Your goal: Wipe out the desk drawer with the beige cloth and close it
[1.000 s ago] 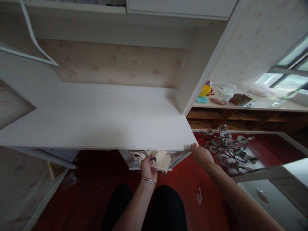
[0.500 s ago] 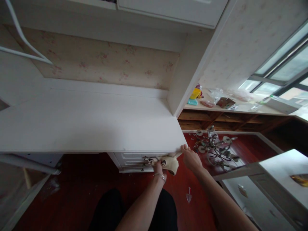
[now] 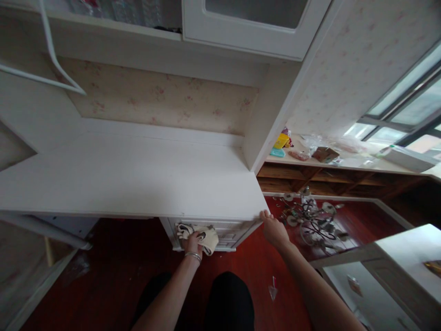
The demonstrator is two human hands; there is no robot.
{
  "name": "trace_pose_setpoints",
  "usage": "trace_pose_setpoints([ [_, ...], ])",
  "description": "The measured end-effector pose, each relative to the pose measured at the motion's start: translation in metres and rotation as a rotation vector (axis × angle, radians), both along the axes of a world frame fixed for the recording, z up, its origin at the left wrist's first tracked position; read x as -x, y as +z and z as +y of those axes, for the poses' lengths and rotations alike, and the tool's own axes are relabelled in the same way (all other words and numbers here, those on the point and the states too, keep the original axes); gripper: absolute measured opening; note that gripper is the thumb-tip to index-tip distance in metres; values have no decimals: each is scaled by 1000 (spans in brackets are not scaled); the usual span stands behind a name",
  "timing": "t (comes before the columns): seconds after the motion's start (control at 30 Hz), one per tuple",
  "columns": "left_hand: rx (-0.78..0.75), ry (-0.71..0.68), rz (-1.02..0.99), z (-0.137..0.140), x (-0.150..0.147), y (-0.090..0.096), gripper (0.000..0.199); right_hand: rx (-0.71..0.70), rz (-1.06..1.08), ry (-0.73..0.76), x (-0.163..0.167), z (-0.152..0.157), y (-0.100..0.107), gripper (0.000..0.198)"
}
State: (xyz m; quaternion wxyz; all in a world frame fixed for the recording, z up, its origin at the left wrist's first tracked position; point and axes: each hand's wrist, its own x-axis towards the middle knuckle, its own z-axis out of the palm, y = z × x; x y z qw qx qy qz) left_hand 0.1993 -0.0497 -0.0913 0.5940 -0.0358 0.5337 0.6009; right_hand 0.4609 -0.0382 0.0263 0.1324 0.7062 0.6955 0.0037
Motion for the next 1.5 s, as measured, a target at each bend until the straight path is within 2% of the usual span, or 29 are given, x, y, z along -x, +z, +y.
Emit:
trace_pose_setpoints([
  [0.13,37,144,3,2,31,30,20,19,-4,20,-1,-1,3,54],
  [0.3,-31,205,-25,-10,64,71,25,25,-5,50,-1,-2,7,57],
  [0.4,-61,333,105,-27,82,96,34,20,-29,50,0,0,5,55],
  [0.5,-144,410,453,-42,103,121,44,8,-36,57,0,2,2,55],
  [0.57,-188,382,822,-44,118,140,45,-2,-39,54,1,2,1,54],
  [0.67,-237,250,1465,-28,139,168,48,-11,-26,31,3,0,3,52],
  [0.77,-309,-3,1944,7,147,188,61,-24,4,-12,6,-2,5,51],
  [0.87,-367,-404,2202,47,143,184,68,-44,14,-17,7,-4,5,49],
  [0.97,-273,-786,2225,76,137,155,62,-46,10,-19,9,-4,5,49],
  [1.03,-223,-906,2198,86,137,133,58,-49,6,-27,10,-2,5,50],
  [1.13,-260,-912,2192,89,142,115,53,-51,24,-57,14,1,8,43],
  [1.3,-503,-909,2208,76,165,116,56,-26,66,-104,14,4,12,34],
  [1.4,-510,-739,2205,64,195,115,49,-35,48,-85,13,1,9,37],
  [1.5,-289,-438,2168,53,234,105,46,-92,-9,-78,14,-4,1,46],
])
